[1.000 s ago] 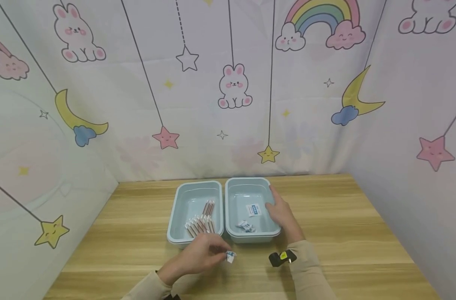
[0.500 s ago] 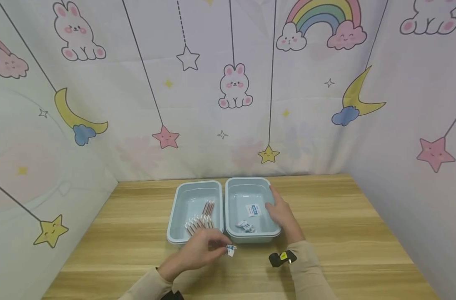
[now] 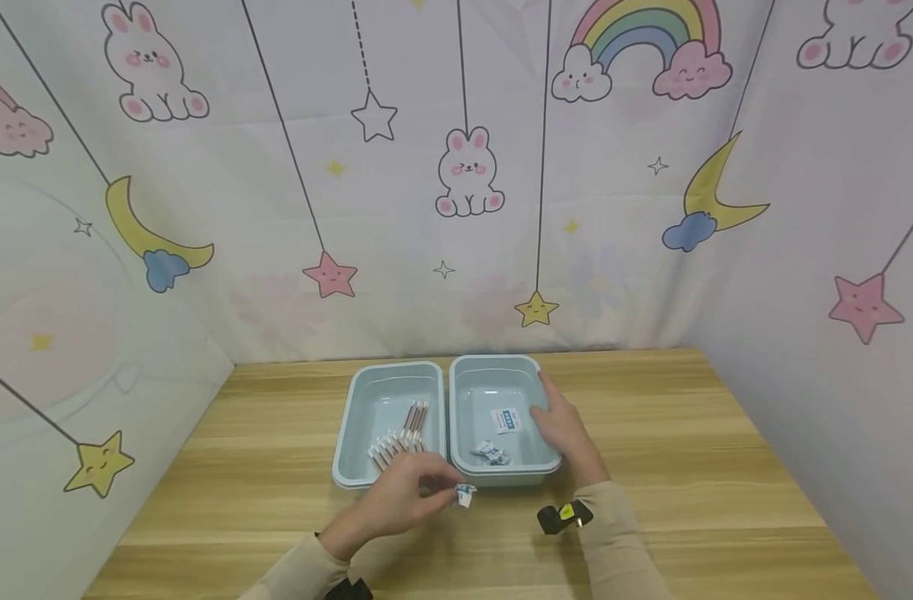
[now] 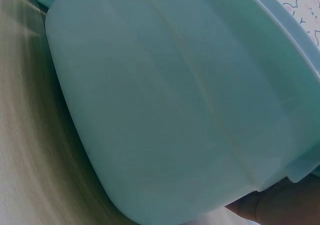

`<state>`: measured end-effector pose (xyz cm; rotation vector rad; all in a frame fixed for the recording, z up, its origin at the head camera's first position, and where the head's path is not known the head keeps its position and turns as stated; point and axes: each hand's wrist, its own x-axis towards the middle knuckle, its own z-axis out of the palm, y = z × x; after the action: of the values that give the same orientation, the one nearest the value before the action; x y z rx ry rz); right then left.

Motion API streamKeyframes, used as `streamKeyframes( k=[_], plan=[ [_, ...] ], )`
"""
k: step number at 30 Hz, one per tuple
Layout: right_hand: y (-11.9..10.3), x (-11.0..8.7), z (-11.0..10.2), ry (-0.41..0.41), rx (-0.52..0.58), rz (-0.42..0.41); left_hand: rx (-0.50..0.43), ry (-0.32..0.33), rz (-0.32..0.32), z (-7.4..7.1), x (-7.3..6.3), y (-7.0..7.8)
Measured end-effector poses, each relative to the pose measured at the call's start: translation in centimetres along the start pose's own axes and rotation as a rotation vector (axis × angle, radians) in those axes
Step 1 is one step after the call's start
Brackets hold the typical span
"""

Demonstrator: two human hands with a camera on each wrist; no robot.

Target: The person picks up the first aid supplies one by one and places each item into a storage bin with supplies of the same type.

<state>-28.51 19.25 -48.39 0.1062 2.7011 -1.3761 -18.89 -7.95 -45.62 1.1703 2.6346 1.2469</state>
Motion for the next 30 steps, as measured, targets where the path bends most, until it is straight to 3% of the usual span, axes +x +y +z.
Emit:
streamKeyframes(
  k=[16,30],
  plan=[
    [0.2,0.1,0.1,0.005,-0.012,-0.003,0.019,0.068,-0.018,-0.3,1.2,0.0],
    [0.3,0.2,0.1,0.001,-0.008,0.007,0.010,0.079,-0.015,-0.3,1.5,0.3]
  ],
)
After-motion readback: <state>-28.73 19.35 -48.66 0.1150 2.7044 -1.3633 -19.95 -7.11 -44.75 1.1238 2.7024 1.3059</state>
